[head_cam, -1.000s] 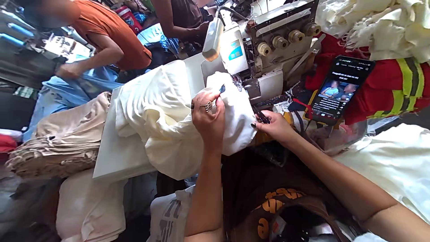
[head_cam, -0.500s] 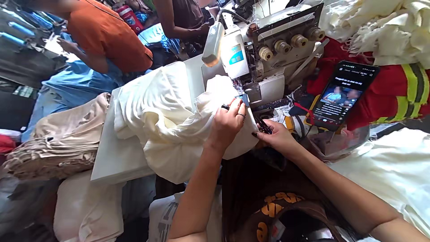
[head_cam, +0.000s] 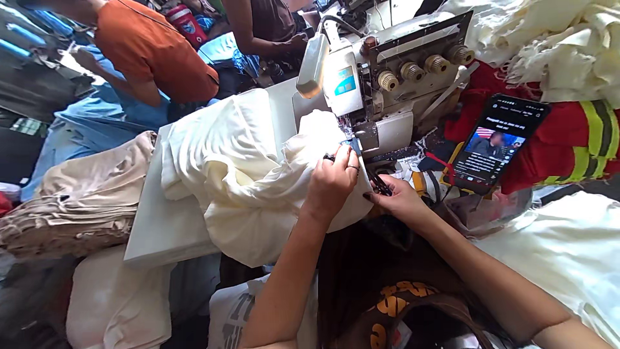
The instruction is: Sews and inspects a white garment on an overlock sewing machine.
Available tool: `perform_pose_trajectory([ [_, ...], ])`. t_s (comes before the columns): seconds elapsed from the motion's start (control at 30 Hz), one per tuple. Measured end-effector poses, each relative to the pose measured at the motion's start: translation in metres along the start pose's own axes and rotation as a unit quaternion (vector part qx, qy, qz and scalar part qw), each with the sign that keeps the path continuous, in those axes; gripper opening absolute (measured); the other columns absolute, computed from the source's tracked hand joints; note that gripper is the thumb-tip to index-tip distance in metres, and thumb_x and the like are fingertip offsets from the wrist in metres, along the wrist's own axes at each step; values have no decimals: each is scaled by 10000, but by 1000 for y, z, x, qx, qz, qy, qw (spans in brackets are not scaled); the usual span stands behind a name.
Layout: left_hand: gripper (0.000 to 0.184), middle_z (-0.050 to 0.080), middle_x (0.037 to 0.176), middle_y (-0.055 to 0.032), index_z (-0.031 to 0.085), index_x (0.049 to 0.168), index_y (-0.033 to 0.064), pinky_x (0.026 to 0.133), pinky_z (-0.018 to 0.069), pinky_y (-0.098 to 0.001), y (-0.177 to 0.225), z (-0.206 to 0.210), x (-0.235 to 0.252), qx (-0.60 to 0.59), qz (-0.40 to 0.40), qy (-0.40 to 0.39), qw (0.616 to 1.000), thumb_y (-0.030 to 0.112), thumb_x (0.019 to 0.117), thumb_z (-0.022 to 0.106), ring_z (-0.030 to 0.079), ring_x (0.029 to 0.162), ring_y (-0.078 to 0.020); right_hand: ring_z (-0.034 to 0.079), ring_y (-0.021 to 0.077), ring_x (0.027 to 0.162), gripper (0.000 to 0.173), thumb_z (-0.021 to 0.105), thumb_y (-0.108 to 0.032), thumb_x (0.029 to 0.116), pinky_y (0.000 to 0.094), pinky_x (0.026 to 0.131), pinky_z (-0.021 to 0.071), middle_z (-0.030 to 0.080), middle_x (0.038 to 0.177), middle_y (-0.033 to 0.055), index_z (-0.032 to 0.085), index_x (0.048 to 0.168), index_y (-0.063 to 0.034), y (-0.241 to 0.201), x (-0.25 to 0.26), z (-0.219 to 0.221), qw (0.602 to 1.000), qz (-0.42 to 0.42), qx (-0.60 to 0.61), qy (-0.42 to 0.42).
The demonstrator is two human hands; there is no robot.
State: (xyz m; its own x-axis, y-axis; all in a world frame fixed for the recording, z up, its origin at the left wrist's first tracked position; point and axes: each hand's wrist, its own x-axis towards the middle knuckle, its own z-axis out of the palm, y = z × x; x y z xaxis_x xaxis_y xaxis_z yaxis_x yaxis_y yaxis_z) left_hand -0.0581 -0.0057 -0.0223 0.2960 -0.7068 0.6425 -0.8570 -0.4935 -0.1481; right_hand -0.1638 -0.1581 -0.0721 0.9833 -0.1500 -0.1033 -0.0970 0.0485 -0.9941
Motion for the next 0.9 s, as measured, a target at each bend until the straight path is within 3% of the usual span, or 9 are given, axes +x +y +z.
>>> perform_pose_trajectory([
  [0.13, 161, 741, 1094, -184, 750, 1004, -15, 529, 496, -402, 6, -3, 4, 12, -27, -18, 999, -42, 906, 627, 687, 708, -319, 580, 1, 710, 142, 742, -127, 905, 180, 663, 485, 645, 813, -20, 684, 1004, -43, 0, 0, 0, 1000, 9, -10, 4],
  [0.3, 152, 738, 1113, -188, 752, 1011, -16, 515, 476, -397, 11, -5, 6, 2, -59, -38, 998, -25, 928, 625, 654, 650, -311, 554, 3, 656, 136, 741, -114, 906, 177, 604, 457, 634, 788, -21, 679, 1011, -52, 1, -1, 1, 1000, 21, -5, 7],
  [0.47, 195, 737, 1140, -193, 753, 1082, -25, 612, 551, -409, 12, -2, 1, -37, -82, -22, 996, 67, 962, 630, 719, 790, -316, 547, 4, 648, 121, 729, -102, 911, 168, 597, 454, 621, 775, -26, 669, 1002, -49, 1, -6, 1, 1000, -3, -4, 19],
  [0.63, 222, 731, 1195, -185, 752, 1109, -23, 686, 576, -433, 2, 3, 0, -78, -94, -12, 992, 81, 981, 603, 741, 906, -319, 590, 24, 711, 119, 707, -136, 933, 215, 670, 508, 649, 820, -14, 693, 1028, -66, 3, -1, 6, 996, -49, -57, 39],
  [0.73, 239, 708, 1283, -157, 745, 1151, 0, 799, 585, -439, -10, 7, -1, -103, -104, -14, 989, 90, 1003, 580, 728, 1072, -303, 605, 37, 738, 132, 668, -181, 969, 252, 697, 523, 666, 851, -5, 707, 1041, -79, 3, 2, 9, 988, -88, -118, 56],
  [0.87, 235, 708, 1284, -151, 750, 1162, 7, 1016, 534, -420, -20, 12, -5, -142, -97, 20, 985, 94, 994, 610, 674, 1211, -285, 621, 74, 752, 176, 619, -186, 993, 291, 709, 535, 682, 860, 27, 718, 1085, -75, 4, -1, 11, 970, -127, -194, 73],
  [0.9, 232, 709, 1283, -149, 753, 1157, 10, 1018, 530, -417, -21, 12, -6, -149, -100, 24, 984, 92, 992, 612, 673, 1212, -283, 617, 88, 749, 178, 612, -182, 991, 300, 700, 531, 679, 860, 32, 718, 1088, -76, 4, -2, 13, 964, -136, -216, 77],
])
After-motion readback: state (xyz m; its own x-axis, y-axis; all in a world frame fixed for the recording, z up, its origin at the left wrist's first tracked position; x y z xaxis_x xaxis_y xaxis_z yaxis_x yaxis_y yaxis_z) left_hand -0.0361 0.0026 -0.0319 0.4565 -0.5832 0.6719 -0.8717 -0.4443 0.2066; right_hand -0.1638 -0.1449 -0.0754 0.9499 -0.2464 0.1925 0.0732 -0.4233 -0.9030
